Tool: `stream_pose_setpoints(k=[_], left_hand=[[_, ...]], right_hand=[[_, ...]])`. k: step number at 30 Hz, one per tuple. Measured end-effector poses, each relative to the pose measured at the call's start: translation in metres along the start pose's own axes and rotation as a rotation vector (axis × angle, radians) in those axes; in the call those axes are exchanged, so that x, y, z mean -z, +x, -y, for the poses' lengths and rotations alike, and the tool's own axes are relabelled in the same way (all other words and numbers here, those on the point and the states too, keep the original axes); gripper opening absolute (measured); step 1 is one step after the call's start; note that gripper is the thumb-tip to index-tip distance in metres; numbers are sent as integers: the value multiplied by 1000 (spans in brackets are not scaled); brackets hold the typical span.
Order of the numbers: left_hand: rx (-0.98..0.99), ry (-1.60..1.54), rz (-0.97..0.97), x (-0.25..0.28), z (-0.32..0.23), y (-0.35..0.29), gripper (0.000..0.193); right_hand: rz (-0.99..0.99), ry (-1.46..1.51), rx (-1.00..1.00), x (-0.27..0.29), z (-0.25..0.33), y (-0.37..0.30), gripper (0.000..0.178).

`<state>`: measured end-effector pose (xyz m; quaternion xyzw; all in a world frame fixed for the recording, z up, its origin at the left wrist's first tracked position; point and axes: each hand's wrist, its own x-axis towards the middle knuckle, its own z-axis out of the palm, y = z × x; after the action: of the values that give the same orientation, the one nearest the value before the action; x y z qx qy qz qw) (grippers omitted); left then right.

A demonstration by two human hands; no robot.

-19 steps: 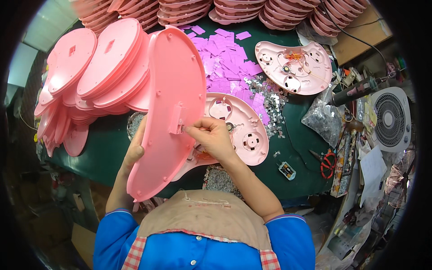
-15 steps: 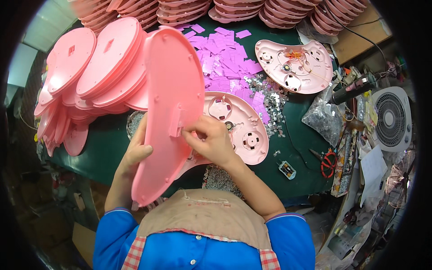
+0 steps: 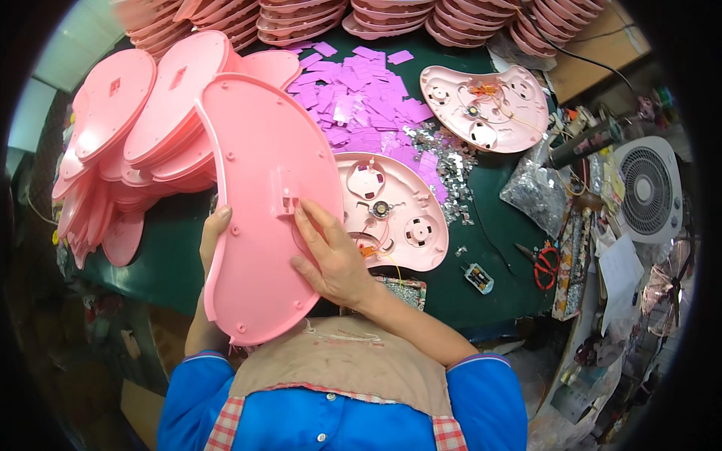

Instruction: The person repeatedly assembles pink plastic toy parts by inserting small components into slots and using a handheld tool to secure them. They handle multiple parts one at a time, flip them over, and place finished units into a cardboard box.

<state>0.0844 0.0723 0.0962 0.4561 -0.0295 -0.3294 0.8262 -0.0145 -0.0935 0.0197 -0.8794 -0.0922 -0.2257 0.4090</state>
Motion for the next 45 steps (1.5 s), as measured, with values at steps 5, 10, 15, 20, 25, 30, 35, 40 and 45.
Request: stream_pose_setpoints(k=[5,10,15,20,25,30,35,40,45], left_hand=[[-163,273,86,4,6,-5,82],[-189,385,181,7,3,-5,83],[-200,382,175,10,7,-4,87],[-168,343,186,-3,17,0,88],[-125,281,130,1,20,-4,90],[-117,249,84,-8,21,-7,94],[-63,235,53,-6,13,-7,95],[-52,214,75,0,14,-4,100],[-9,212,148,8,15,-3,104]], right_hand=[[192,-330,-371,89,14,-11,72],[295,-276,-549,168,-28,-59,13],[-414,-481,-340,153,-62,-11,16],[-188,682,-372,35,-28,16,16],[-167,688,-291,17,-22,27,16],[-162,864,-413,20,-15,30,15],[-69,617,-214,30,-28,34,18],[-68,82,340,41,-35,49,26],[-73,19,515,49,-47,60,32]])
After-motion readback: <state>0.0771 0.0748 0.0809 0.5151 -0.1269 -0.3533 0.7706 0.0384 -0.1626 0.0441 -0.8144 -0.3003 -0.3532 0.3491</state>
